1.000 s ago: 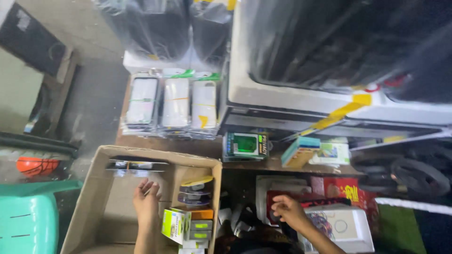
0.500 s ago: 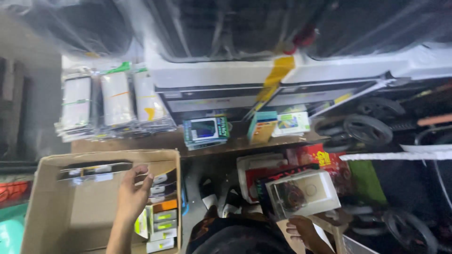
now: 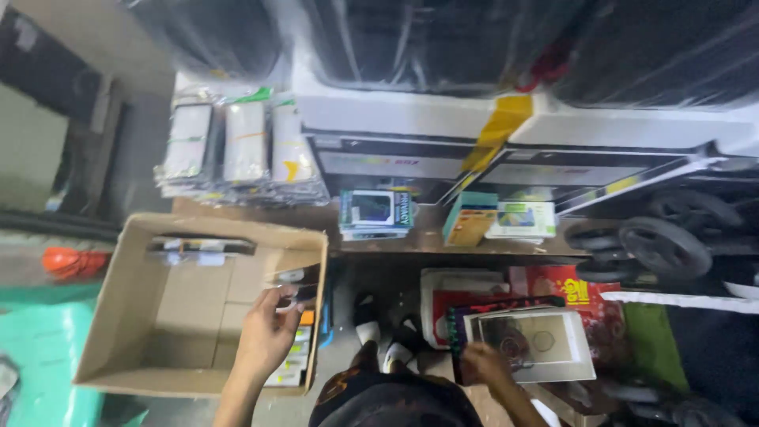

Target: Organizing various electronic accessories like chargers, cables, and screen protectors into a cardboard box.

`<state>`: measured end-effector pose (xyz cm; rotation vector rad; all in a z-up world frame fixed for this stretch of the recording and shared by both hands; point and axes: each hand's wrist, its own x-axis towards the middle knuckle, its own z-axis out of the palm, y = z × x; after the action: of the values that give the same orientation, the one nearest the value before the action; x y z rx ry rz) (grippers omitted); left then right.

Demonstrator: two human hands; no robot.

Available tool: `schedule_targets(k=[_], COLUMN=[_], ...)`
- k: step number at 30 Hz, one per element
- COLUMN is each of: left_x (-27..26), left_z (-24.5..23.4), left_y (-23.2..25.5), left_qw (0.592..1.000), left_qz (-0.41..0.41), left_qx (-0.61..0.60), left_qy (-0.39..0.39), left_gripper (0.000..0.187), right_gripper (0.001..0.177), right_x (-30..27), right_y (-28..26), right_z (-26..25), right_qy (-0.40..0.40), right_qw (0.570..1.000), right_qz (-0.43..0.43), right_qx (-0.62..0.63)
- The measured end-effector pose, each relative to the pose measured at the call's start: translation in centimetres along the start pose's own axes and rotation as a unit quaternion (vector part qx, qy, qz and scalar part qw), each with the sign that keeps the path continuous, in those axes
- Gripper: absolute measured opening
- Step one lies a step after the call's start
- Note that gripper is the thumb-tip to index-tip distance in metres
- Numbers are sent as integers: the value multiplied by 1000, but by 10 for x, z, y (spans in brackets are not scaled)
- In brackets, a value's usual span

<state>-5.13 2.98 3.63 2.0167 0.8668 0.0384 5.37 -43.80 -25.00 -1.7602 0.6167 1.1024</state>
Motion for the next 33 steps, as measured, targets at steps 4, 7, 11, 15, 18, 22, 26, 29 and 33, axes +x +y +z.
schedule_targets(k=[4,7,11,15,18,22,26,29,33], left_x=[-29,-43,-46,-44,-47,-52,-61,-70,-80], left_z=[-9,2,29,53,61,78,103,119,135], left_y=[-26,-43,-37,-6,36,56,51,42,37], left_qw=[997,997,997,995,996,981,974,970,957], left_qz=[57,42,44,93,63,157,147,141,49], left_qx=[35,39,-15,20,25,26,76,89,141], left_qy=[47,56,64,30,-65,-108,-157,-179,-249], left_gripper=[29,29,24,21,22,25,26,26,34], right_gripper=[39,38,37,31,30,28,22,15,8], right_x=[8,4,-24,-56,-60,-44,-17,8,18], right_y=[-60,-68,-39,7,56,78,70,63,36], right_z=[23,27,4,-34,-66,-90,-100,-103,-98], right_qy=[-51,-36,-19,58,99,134,197,252,280], right_qw=[995,993,994,994,986,984,979,944,893], right_qz=[-58,-56,-51,38,63,33,-52,-162,-247], right_qx=[70,93,91,82,119,108,-2,-142,-252])
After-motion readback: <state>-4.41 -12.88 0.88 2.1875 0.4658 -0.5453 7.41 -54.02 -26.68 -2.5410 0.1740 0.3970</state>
